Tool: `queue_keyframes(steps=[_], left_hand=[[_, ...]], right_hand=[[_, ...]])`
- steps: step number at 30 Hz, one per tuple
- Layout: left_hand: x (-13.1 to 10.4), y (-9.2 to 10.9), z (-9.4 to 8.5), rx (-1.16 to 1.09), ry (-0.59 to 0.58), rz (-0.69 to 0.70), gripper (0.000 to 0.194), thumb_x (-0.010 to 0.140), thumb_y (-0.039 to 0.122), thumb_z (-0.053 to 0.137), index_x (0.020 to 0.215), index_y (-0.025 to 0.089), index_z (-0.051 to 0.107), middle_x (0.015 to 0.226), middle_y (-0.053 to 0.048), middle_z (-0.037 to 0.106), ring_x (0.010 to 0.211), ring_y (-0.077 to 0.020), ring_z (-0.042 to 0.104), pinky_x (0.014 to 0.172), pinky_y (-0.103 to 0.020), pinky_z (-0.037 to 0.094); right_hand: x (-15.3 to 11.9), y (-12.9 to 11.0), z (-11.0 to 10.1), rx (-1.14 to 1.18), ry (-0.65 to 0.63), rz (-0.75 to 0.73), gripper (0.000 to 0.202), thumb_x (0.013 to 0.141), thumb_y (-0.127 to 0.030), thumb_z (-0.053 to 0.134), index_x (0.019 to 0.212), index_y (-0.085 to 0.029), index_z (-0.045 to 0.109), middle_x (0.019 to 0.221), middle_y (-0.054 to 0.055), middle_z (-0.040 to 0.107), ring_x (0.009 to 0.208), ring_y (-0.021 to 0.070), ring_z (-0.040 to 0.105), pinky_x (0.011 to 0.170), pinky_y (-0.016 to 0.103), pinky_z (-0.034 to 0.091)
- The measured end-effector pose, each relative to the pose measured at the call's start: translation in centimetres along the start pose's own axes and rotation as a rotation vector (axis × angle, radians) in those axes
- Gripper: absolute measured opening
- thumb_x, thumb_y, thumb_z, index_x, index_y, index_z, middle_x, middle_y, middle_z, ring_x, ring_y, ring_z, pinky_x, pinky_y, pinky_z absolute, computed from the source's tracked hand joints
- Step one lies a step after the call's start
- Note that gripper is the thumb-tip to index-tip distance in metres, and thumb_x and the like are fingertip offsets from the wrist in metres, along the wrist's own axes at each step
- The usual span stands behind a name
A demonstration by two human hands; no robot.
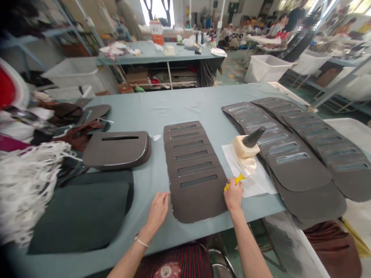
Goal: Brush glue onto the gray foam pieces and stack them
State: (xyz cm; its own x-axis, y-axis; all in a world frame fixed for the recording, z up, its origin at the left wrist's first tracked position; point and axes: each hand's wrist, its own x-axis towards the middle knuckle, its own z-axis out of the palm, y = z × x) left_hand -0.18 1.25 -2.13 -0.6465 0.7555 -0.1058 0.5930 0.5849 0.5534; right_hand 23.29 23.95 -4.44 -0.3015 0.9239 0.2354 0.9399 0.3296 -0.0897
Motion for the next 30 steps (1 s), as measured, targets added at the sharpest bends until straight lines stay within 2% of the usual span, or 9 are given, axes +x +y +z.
queue_keyframes(steps=[2, 6, 10, 12, 15, 19, 23, 26, 30], left_hand=[[-0.3, -2.1, -2.3, 0.030, 0.126, -0.052, 0.035, 0.090, 0.028, 0.031, 0.112, 0.018, 0.056, 0.105, -0.011, 0.058, 0.097, -0.0210, 0.053, 0.087, -0.035, 0.040], [-1.7, -8.4, -8.4, 0.186, 0.470, -0.380, 0.045, 0.085, 0.037, 0.041, 0.123, 0.014, 0.050, 0.124, -0.019, 0.048, 0.116, -0.0335, 0.042, 0.094, -0.051, 0.033], [-2.8, -12.6, -12.4, -0.129, 0.363, -0.380, 0.031, 0.079, 0.042, 0.051, 0.094, 0.017, 0.063, 0.095, -0.012, 0.061, 0.093, -0.0258, 0.055, 0.088, -0.040, 0.039], [-2.5, -12.9, -12.8, -0.221, 0.336, -0.360, 0.029, 0.078, 0.044, 0.053, 0.085, 0.019, 0.063, 0.085, -0.007, 0.064, 0.080, -0.0208, 0.058, 0.081, -0.033, 0.043], [-1.6, -11.1, -11.9, -0.309, 0.307, -0.335, 0.036, 0.079, 0.051, 0.051, 0.085, 0.018, 0.064, 0.079, -0.004, 0.066, 0.073, -0.0171, 0.059, 0.072, -0.028, 0.045], [-1.1, -7.7, -10.5, -0.507, 0.170, -0.238, 0.042, 0.082, 0.053, 0.047, 0.095, 0.017, 0.063, 0.088, -0.004, 0.068, 0.081, -0.0166, 0.061, 0.077, -0.027, 0.046], [-1.4, -6.6, -9.2, -0.677, 0.067, -0.229, 0.047, 0.089, 0.050, 0.034, 0.118, 0.017, 0.052, 0.104, -0.008, 0.066, 0.095, -0.0183, 0.061, 0.087, -0.034, 0.047], [-1.9, -6.5, -7.4, -0.501, -0.023, -0.094, 0.042, 0.090, 0.045, 0.033, 0.119, 0.020, 0.051, 0.111, -0.008, 0.064, 0.105, -0.0191, 0.058, 0.095, -0.040, 0.044], [-3.4, -5.2, -4.2, -0.043, -0.086, 0.302, 0.039, 0.091, 0.035, 0.037, 0.126, 0.025, 0.049, 0.134, -0.006, 0.052, 0.131, -0.0218, 0.038, 0.106, -0.047, 0.034]], right_hand=[[-0.1, 0.3, -0.5, 0.053, 0.080, -0.045, 0.011, 0.083, -0.019, 0.047, 0.092, -0.017, 0.053, 0.098, 0.013, 0.058, 0.089, 0.0243, 0.047, 0.070, 0.032, 0.036], [-0.8, -0.8, -0.9, 0.223, 0.182, -0.136, 0.012, 0.083, -0.024, 0.047, 0.092, -0.018, 0.051, 0.101, 0.013, 0.060, 0.087, 0.0249, 0.049, 0.079, 0.036, 0.038], [-3.1, -7.5, -1.1, 0.477, 0.125, -0.162, 0.015, 0.083, -0.033, 0.048, 0.090, -0.020, 0.050, 0.098, 0.013, 0.062, 0.088, 0.0266, 0.054, 0.078, 0.037, 0.041], [-5.1, -12.8, -1.9, 0.666, -0.022, -0.242, 0.017, 0.084, -0.038, 0.049, 0.087, -0.021, 0.049, 0.098, 0.012, 0.062, 0.089, 0.0254, 0.056, 0.077, 0.036, 0.044], [-8.6, -21.1, -4.2, 0.938, -0.311, -0.466, 0.024, 0.080, -0.043, 0.057, 0.088, -0.022, 0.047, 0.107, 0.011, 0.060, 0.100, 0.0238, 0.057, 0.084, 0.035, 0.046], [-11.2, -27.6, -6.7, 1.159, -0.411, -0.485, 0.024, 0.076, -0.036, 0.062, 0.088, -0.022, 0.046, 0.105, 0.008, 0.060, 0.099, 0.0207, 0.059, 0.084, 0.033, 0.047], [-10.4, -25.9, -7.8, 1.247, -0.328, -0.364, 0.001, 0.084, -0.021, 0.046, 0.083, -0.021, 0.047, 0.086, 0.003, 0.059, 0.080, 0.0134, 0.059, 0.076, 0.026, 0.046], [-9.3, -20.5, -8.3, 1.172, -0.286, -0.292, 0.001, 0.083, -0.020, 0.046, 0.083, -0.021, 0.047, 0.087, 0.004, 0.059, 0.081, 0.0132, 0.058, 0.076, 0.024, 0.046], [-7.9, -11.0, -8.2, 1.008, -0.249, -0.176, 0.006, 0.082, -0.023, 0.047, 0.079, -0.021, 0.043, 0.094, 0.007, 0.061, 0.090, 0.0152, 0.059, 0.080, 0.026, 0.045]])
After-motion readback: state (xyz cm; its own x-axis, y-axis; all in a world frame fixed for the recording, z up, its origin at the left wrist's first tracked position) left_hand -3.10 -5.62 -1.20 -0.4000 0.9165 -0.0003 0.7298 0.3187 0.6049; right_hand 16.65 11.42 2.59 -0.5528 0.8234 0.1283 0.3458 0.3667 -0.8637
